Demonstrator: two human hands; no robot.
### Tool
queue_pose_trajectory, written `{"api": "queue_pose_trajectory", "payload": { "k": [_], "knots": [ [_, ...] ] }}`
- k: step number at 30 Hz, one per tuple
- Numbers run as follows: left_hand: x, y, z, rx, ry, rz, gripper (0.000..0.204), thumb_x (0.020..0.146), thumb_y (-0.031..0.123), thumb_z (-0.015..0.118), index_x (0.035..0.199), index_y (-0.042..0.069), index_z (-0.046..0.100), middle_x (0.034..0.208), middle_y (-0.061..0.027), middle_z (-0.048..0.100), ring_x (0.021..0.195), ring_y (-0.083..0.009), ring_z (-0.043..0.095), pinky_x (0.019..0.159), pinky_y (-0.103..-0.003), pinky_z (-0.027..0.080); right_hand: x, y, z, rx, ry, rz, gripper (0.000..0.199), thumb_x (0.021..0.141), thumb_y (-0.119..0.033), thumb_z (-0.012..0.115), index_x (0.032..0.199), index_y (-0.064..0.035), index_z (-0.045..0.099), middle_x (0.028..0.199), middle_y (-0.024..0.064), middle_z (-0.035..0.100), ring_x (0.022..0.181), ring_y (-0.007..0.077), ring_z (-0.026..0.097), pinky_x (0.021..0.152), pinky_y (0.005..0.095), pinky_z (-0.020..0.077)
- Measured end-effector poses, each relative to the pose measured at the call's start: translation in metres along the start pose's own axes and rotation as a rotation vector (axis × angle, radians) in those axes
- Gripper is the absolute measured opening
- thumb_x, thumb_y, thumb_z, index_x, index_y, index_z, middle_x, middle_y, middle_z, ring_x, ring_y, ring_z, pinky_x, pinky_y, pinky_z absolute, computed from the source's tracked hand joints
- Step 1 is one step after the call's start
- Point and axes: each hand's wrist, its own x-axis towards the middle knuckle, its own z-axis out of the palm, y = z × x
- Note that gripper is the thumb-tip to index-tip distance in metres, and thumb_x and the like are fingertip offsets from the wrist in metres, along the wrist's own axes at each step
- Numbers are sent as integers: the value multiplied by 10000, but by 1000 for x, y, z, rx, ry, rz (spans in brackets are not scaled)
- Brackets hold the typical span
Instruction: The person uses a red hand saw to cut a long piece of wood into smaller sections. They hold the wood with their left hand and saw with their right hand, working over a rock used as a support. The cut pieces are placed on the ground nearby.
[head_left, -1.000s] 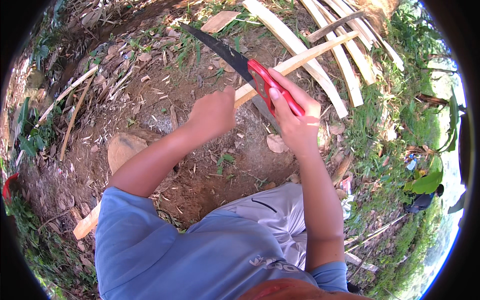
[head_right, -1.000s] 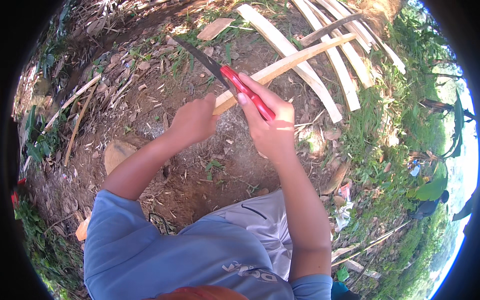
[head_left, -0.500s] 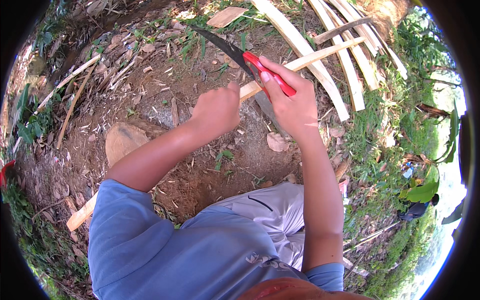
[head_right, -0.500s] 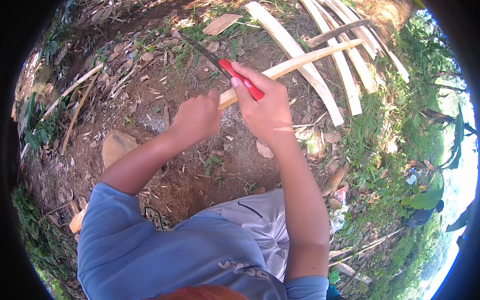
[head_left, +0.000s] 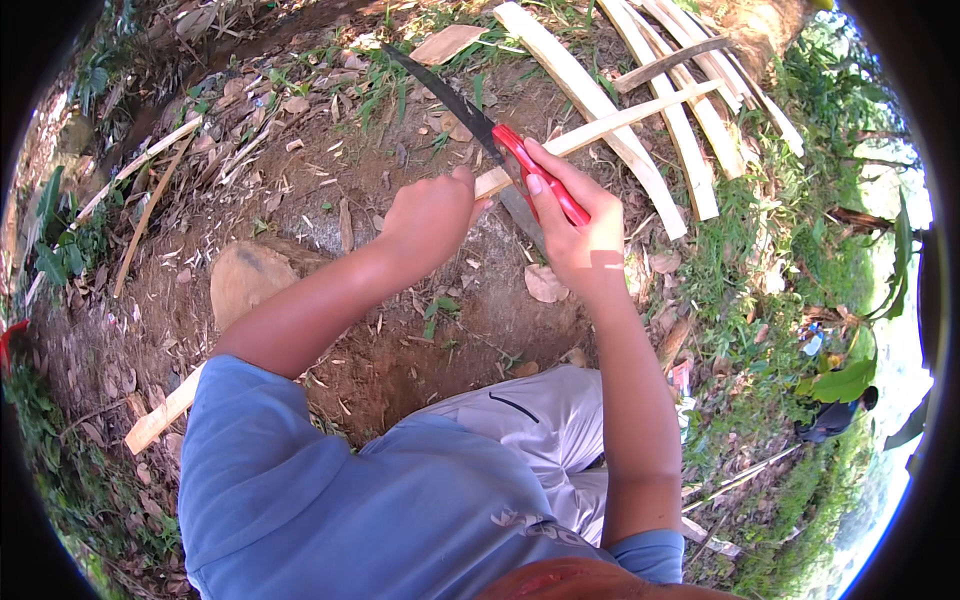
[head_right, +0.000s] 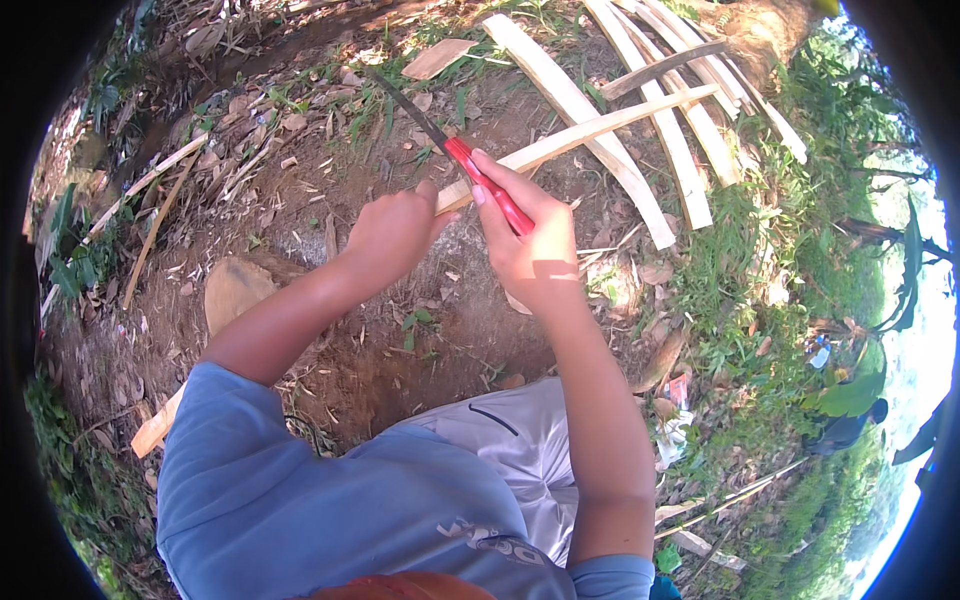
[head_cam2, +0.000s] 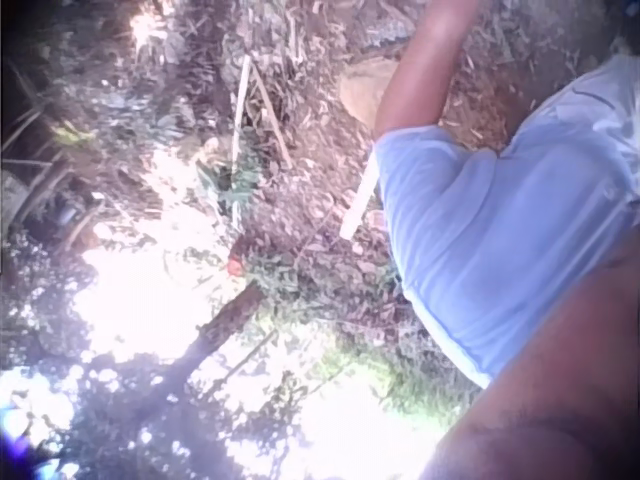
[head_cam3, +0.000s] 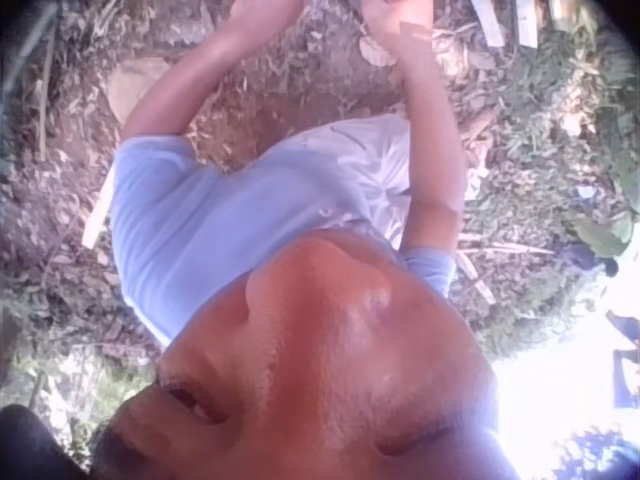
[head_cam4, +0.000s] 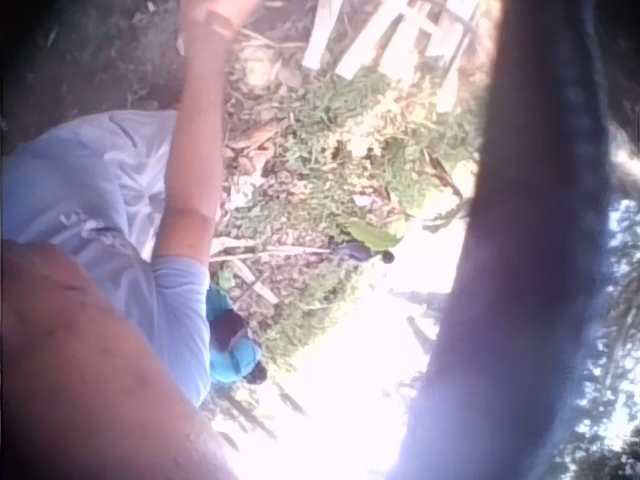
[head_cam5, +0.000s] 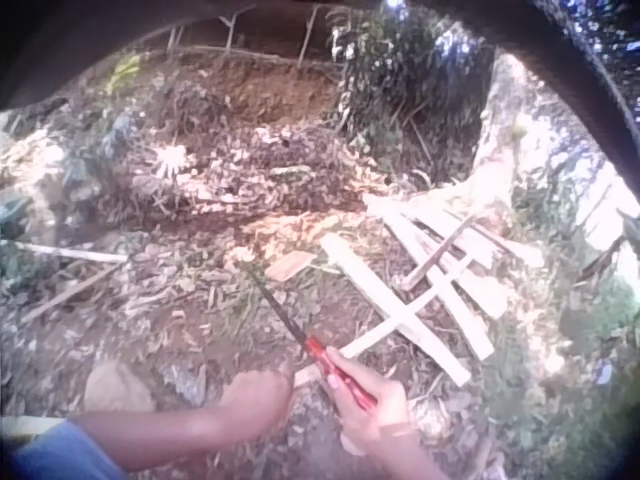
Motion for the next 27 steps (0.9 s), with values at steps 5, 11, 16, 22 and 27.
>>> {"api": "queue_pose_trajectory", "payload": {
  "k": [5, 11, 16, 22, 27],
  "knots": [
    [0, 2, 4, 30, 29, -20, 434, 1085, 423, 668, 1061, -5, 605, 801, -217, 763, 756, -433, 780, 650, -534, 629, -6, 3, 1, -12, 34, 12, 360, 1076, -105, 697, 1422, -8, 714, 1329, 191, 779, 1171, 156, 739, 1005, 308, 564],
    [11, -9, -2, -13, 2, -27, 465, 1071, 448, 683, 1031, -15, 663, 836, -230, 765, 814, -444, 782, 708, -546, 629, -43, -5, -30, -14, 59, 89, 362, 1062, -56, 703, 1419, -3, 720, 1277, 161, 798, 1085, 124, 736, 963, 281, 563],
    [16, -21, 7, -51, 54, -14, 522, 1039, 494, 722, 980, -23, 677, 821, -265, 744, 800, -486, 752, 714, -574, 591, -121, -40, -91, -171, 1, 120, 394, 1028, 19, 697, 1421, 23, 708, 1320, 185, 787, 1083, 165, 766, 946, 296, 576],
    [10, -26, 7, -32, 31, 9, 537, 1054, 497, 706, 980, -33, 670, 778, -236, 741, 685, -420, 749, 649, -530, 592, -200, -117, -188, -443, 51, 114, 440, 887, -178, 812, 1280, 19, 795, 1121, 203, 838, 667, 157, 739, 650, 251, 512],
    [20, -18, 2, -134, -80, -40, 579, 1052, 537, 705, 1029, -41, 673, 745, -173, 740, 544, -284, 726, 574, -468, 581, -318, -132, -281, -636, 208, -126, 615, 1097, -367, 663, 1458, 130, 626, 628, 16, 597, 472, 35, 425, 499, 224, 288]
  ]
}}
